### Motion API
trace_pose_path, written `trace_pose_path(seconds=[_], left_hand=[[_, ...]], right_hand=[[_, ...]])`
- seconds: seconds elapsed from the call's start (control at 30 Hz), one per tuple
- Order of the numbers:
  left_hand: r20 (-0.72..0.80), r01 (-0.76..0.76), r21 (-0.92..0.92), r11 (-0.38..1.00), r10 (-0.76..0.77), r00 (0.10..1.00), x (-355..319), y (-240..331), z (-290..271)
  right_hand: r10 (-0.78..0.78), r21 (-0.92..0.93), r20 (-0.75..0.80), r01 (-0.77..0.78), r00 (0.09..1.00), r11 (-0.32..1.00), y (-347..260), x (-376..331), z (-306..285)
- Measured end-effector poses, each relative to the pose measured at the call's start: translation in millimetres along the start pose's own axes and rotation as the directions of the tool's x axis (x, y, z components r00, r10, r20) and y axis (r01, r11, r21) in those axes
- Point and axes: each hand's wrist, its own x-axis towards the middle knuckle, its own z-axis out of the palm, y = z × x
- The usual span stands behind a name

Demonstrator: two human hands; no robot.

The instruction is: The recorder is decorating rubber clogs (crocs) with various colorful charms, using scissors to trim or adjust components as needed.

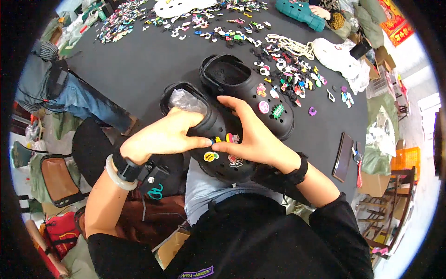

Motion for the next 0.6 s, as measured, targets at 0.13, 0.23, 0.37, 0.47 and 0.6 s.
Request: trace_pose_path(seconds=[0.13,0.23,0.37,0.47,0.6], left_hand=[[-0.037,-0.004,0.156,0.988,0.010,0.999,-2,-2,1],[0.037,0.100,0.167,0.981,-0.108,0.993,-5,3,-7],[0.101,0.087,0.141,0.986,-0.102,0.990,-8,-6,-13],[0.107,-0.095,0.117,0.989,0.083,0.991,-6,-5,-13],[0.066,0.139,0.174,0.975,-0.153,0.986,2,4,-5]], right_hand=[[0.174,0.105,0.209,-0.199,0.962,0.974,2,8,-3],[0.194,0.054,0.257,-0.215,0.947,0.975,4,15,-2],[0.163,0.089,0.332,-0.203,0.929,0.975,-1,23,-4],[0.203,0.110,0.344,-0.254,0.917,0.961,-3,23,-3],[0.179,0.149,0.318,-0.235,0.931,0.961,5,20,-3]])
